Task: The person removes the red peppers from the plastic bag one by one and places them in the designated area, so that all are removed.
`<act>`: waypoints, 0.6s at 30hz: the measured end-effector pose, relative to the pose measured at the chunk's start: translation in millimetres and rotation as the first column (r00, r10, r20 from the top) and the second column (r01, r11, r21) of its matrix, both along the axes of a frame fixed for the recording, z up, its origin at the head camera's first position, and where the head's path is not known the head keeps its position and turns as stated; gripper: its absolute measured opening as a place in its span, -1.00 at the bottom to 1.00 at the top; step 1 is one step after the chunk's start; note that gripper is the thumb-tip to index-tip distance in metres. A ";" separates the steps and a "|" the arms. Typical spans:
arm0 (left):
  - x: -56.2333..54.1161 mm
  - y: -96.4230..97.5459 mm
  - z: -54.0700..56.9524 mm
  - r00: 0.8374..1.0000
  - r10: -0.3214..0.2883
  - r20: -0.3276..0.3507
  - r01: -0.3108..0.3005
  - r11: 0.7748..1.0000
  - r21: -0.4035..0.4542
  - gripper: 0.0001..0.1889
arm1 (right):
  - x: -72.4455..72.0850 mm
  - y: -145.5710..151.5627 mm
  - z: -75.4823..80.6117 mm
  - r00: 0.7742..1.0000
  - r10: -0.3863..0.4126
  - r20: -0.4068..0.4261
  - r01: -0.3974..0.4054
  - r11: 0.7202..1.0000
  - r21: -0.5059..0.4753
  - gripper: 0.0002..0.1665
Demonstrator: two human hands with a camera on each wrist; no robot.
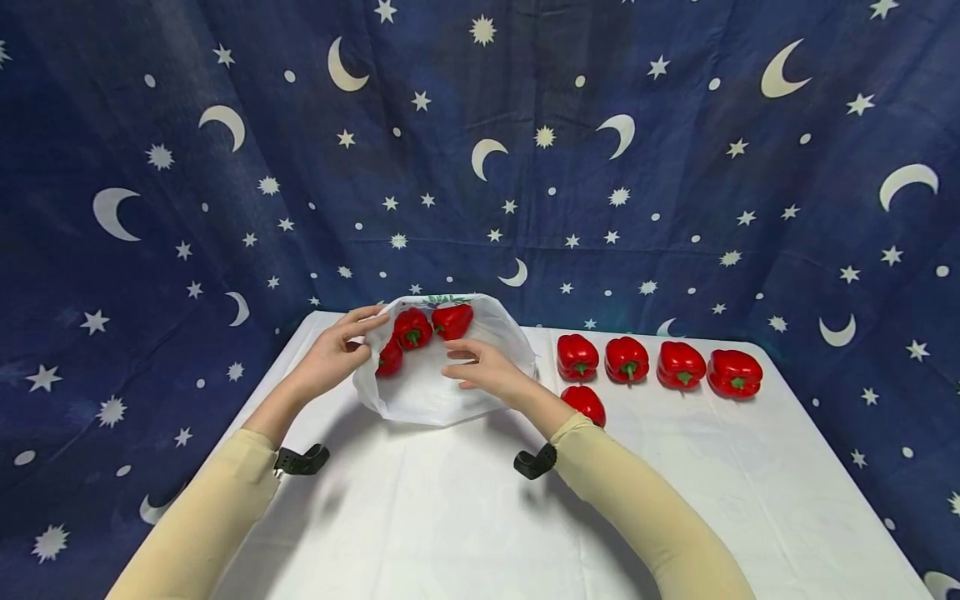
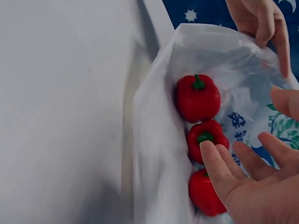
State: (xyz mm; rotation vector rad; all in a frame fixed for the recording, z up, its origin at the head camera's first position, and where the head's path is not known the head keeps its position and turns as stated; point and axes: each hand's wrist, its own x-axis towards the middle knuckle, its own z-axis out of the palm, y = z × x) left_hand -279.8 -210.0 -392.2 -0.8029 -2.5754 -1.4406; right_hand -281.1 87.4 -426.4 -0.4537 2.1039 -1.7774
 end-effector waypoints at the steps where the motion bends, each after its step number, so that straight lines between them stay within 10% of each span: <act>1: -0.2 0.0 0.2 1.000 0.005 -0.001 -0.005 1.000 -0.005 -0.38 | -2.1 -4.0 -1.1 1.000 0.000 0.007 0.000 1.000 -0.014 -0.27; 18: 0.1 -0.9 -0.6 1.000 0.025 0.008 -0.025 0.999 -0.025 -0.38 | -21.5 -52.9 -8.9 0.992 -0.079 0.097 0.081 0.997 -0.017 -0.26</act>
